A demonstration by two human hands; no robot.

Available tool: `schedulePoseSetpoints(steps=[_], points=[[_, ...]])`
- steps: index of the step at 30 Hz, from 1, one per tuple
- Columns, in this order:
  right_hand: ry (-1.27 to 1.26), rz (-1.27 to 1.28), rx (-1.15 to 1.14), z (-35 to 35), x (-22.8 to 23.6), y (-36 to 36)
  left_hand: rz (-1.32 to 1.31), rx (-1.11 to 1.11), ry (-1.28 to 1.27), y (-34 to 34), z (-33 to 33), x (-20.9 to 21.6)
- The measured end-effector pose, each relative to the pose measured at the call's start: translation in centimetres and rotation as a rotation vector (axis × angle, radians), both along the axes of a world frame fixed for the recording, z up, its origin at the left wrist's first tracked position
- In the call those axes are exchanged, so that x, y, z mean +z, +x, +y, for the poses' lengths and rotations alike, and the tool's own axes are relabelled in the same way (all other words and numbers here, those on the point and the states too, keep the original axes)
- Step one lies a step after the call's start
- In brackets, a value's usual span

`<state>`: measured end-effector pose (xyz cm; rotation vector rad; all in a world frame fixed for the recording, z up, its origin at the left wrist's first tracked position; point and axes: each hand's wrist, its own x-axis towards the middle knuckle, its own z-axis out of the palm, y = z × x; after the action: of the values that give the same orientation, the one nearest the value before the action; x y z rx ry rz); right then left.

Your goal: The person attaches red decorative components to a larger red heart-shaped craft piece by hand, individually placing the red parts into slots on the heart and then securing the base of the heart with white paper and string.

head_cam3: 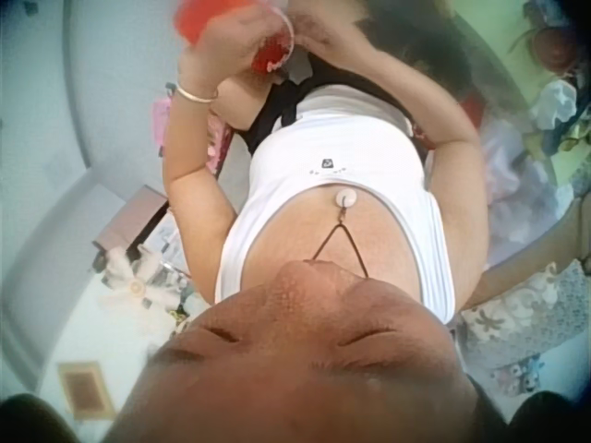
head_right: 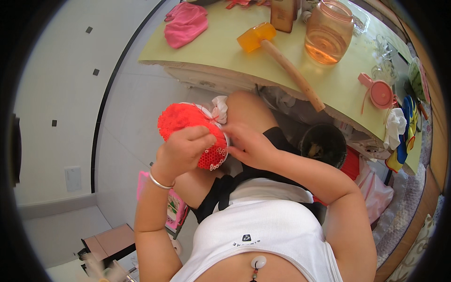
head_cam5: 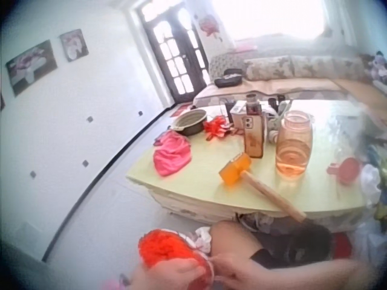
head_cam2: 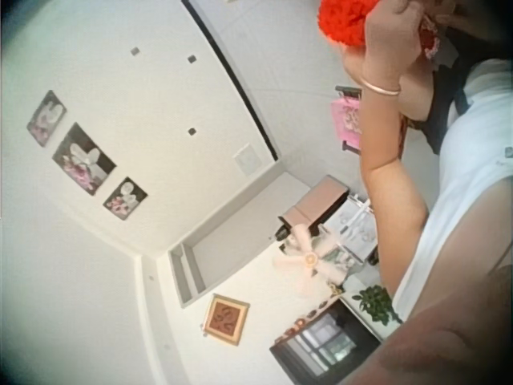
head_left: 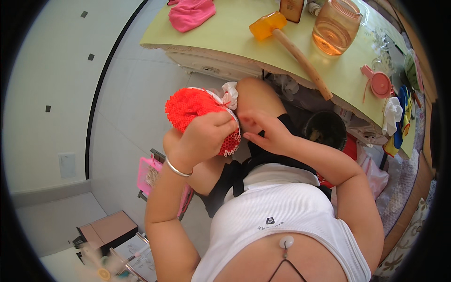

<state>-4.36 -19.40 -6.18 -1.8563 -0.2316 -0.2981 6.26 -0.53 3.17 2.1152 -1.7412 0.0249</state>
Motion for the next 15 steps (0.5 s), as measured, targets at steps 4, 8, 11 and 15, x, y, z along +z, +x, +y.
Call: schedulePoseSetpoints(steps=[4,8,11,15], points=[[0.17,-0.184,0.121,2.2,2.8,3.5,0.041,0.006,-0.213,-0.5,-1.4,5.6],[0.356,-0.032,0.291,3.0,2.8,5.1,0.271,0.223,-0.438,-0.4,-0.4,6.4],[0.387,0.057,0.256,3.4,2.2,4.5,0.381,0.482,-0.39,0.2,3.8,-1.0],[0.373,0.035,0.228,3.8,1.9,4.2,0.327,0.463,-0.155,-1.9,4.5,-7.2]])
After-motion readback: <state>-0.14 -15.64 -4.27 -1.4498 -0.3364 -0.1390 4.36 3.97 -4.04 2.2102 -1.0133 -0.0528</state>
